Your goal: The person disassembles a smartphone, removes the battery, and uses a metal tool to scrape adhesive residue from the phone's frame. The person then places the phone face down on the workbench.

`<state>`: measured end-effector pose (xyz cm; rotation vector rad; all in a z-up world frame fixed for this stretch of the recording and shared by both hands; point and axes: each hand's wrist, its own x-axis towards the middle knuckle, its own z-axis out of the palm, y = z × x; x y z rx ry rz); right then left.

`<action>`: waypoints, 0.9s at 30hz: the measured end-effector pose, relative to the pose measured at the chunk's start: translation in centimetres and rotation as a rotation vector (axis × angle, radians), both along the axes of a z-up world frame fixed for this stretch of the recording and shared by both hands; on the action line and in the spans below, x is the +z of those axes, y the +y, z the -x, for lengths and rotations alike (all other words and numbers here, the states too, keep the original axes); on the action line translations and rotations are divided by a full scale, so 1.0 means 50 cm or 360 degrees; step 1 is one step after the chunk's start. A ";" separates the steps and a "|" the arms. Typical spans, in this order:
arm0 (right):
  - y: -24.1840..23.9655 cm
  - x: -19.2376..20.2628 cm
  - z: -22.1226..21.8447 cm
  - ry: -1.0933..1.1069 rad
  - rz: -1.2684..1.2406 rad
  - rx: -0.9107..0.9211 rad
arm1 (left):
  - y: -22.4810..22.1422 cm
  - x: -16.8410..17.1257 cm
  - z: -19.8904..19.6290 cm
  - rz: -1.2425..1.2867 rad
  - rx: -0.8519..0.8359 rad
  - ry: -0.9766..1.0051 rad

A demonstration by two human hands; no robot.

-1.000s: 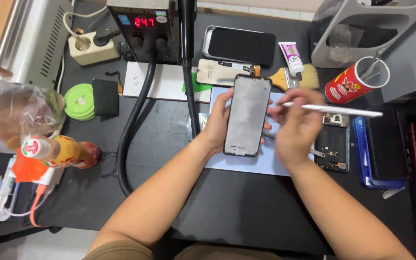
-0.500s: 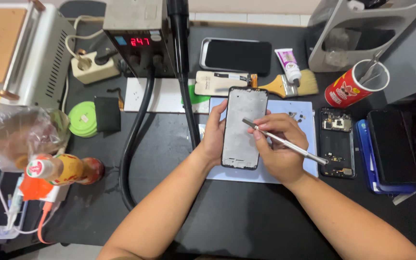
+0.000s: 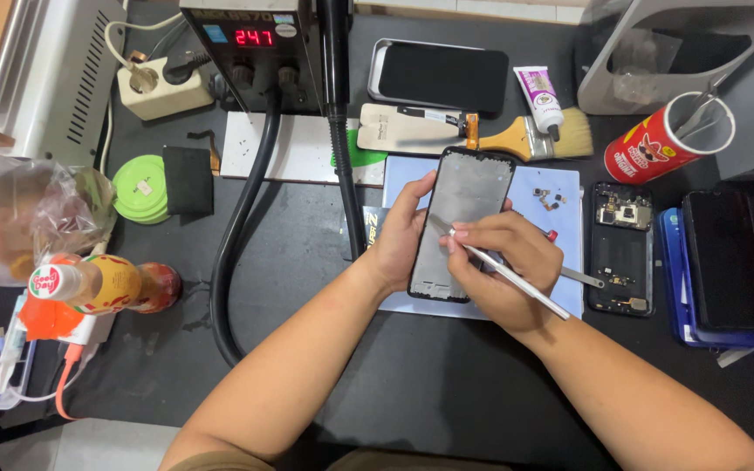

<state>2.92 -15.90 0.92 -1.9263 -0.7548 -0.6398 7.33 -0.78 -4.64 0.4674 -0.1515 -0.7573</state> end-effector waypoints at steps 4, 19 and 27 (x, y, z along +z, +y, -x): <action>-0.004 -0.008 0.003 0.0016 -0.0017 0.0015 | 0.001 -0.004 0.002 -0.0046 -0.0028 -0.0005; -0.002 -0.022 0.003 0.0005 -0.0084 0.0000 | -0.002 -0.004 0.003 -0.0020 -0.0034 -0.0021; -0.004 -0.022 0.002 -0.0009 -0.0041 0.0013 | -0.005 -0.011 0.004 -0.0007 -0.0004 -0.0040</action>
